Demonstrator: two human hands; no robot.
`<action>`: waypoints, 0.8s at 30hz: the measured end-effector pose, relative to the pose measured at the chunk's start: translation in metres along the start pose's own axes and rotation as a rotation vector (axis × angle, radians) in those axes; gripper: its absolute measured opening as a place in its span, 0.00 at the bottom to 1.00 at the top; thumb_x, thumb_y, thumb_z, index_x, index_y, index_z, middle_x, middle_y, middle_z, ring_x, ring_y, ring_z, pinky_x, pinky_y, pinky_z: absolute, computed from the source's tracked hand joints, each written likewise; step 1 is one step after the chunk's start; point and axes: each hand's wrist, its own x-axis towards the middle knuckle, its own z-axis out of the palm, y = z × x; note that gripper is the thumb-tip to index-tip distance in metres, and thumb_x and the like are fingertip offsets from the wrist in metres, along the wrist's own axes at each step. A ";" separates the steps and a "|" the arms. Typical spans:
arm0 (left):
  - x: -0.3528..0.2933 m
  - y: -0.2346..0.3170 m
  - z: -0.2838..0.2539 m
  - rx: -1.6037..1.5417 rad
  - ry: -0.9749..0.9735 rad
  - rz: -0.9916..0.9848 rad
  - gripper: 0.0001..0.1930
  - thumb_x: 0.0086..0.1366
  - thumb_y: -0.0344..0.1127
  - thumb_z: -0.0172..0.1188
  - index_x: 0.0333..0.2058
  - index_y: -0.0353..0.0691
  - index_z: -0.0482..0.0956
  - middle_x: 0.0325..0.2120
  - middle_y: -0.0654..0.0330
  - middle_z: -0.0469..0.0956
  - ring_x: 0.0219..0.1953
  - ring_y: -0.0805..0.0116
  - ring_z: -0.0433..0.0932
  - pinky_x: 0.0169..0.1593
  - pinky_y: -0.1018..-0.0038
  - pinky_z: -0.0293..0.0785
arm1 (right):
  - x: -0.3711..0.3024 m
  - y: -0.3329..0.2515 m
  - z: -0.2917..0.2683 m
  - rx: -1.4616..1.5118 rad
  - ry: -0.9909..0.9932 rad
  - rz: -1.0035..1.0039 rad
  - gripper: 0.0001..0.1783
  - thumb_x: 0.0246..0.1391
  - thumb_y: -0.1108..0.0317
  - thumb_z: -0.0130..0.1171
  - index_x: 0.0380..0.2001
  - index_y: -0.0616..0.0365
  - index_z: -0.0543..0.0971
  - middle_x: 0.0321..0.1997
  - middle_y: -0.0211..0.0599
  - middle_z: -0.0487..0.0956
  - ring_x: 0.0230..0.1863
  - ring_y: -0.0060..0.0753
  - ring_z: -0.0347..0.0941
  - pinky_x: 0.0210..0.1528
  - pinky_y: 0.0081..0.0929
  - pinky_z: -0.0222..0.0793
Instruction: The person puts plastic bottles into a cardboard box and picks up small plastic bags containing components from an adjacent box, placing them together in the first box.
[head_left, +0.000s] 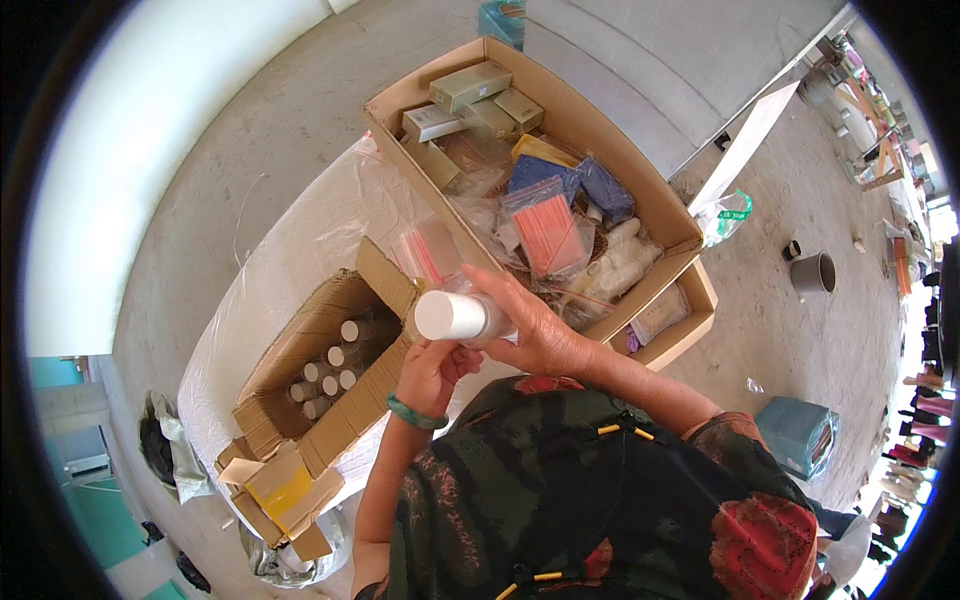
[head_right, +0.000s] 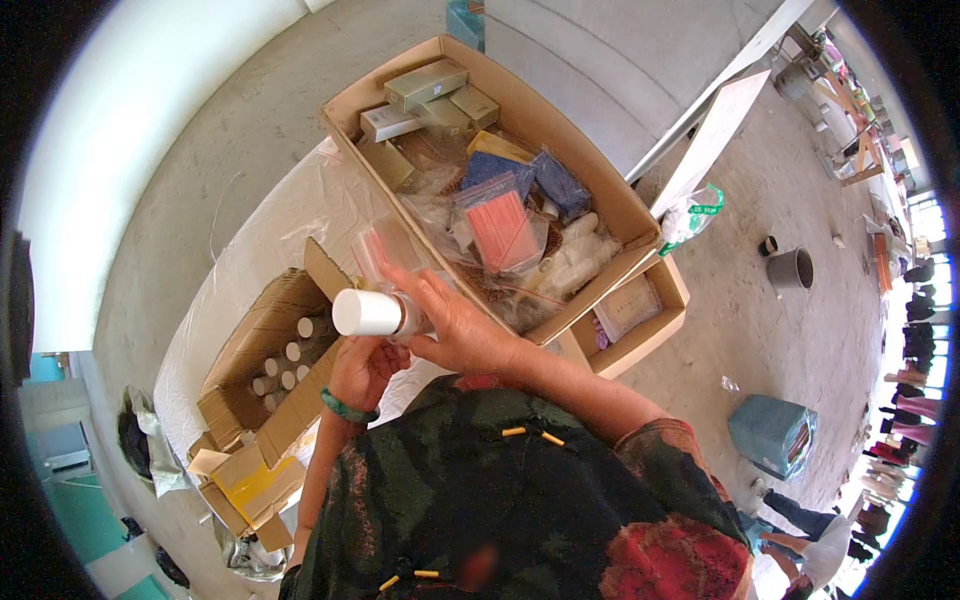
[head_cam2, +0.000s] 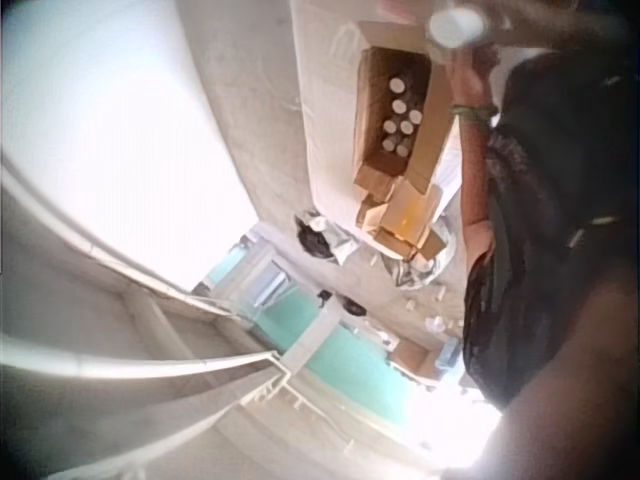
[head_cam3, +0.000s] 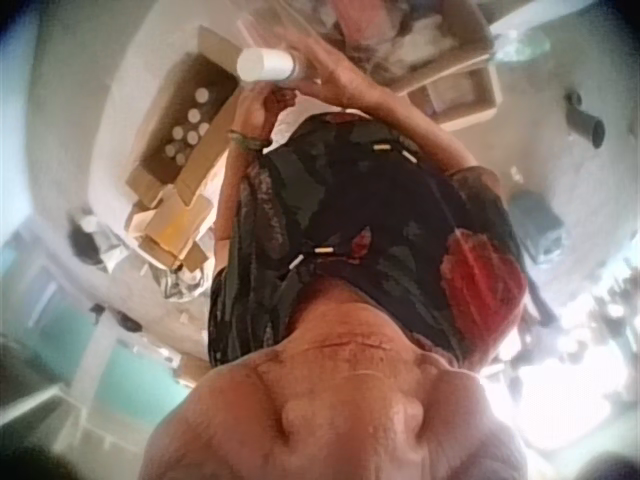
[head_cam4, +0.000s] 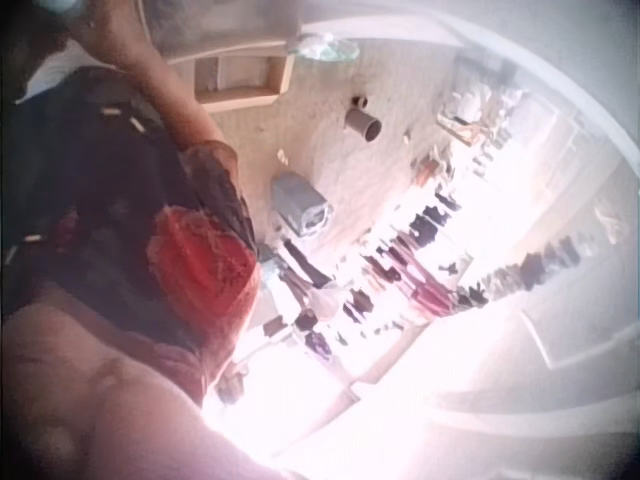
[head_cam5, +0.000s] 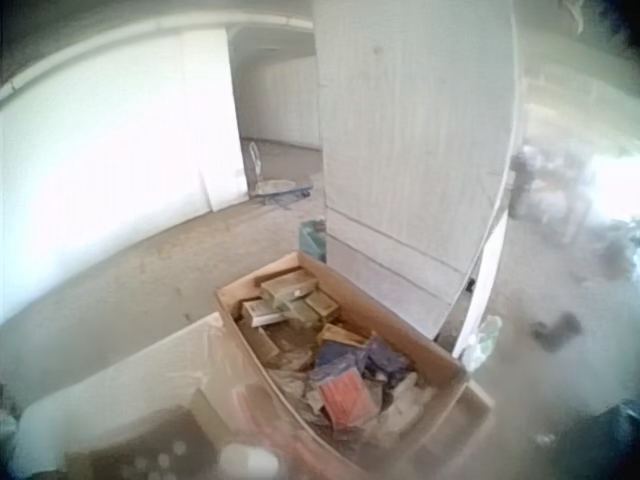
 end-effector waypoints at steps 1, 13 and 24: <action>0.000 -0.001 -0.002 0.006 0.006 0.015 0.13 0.66 0.33 0.49 0.46 0.35 0.71 0.33 0.56 0.77 0.31 0.65 0.76 0.34 0.71 0.73 | -0.002 0.004 0.000 -0.012 -0.019 0.003 0.47 0.38 0.79 0.61 0.64 0.56 0.54 0.53 0.50 0.67 0.54 0.51 0.65 0.56 0.39 0.62; -0.019 0.002 0.025 0.386 0.019 0.206 0.10 0.60 0.25 0.54 0.41 0.38 0.71 0.31 0.65 0.74 0.33 0.78 0.72 0.37 0.79 0.69 | -0.016 0.012 -0.008 -0.035 -0.185 0.047 0.40 0.37 0.76 0.64 0.58 0.55 0.63 0.53 0.47 0.66 0.56 0.49 0.63 0.56 0.34 0.62; -0.038 0.002 0.043 0.326 -0.108 0.241 0.07 0.61 0.26 0.54 0.38 0.37 0.72 0.28 0.69 0.71 0.32 0.83 0.68 0.37 0.83 0.66 | -0.011 0.002 -0.027 -0.046 -0.330 0.016 0.31 0.41 0.72 0.66 0.51 0.55 0.70 0.46 0.44 0.71 0.49 0.45 0.69 0.50 0.34 0.65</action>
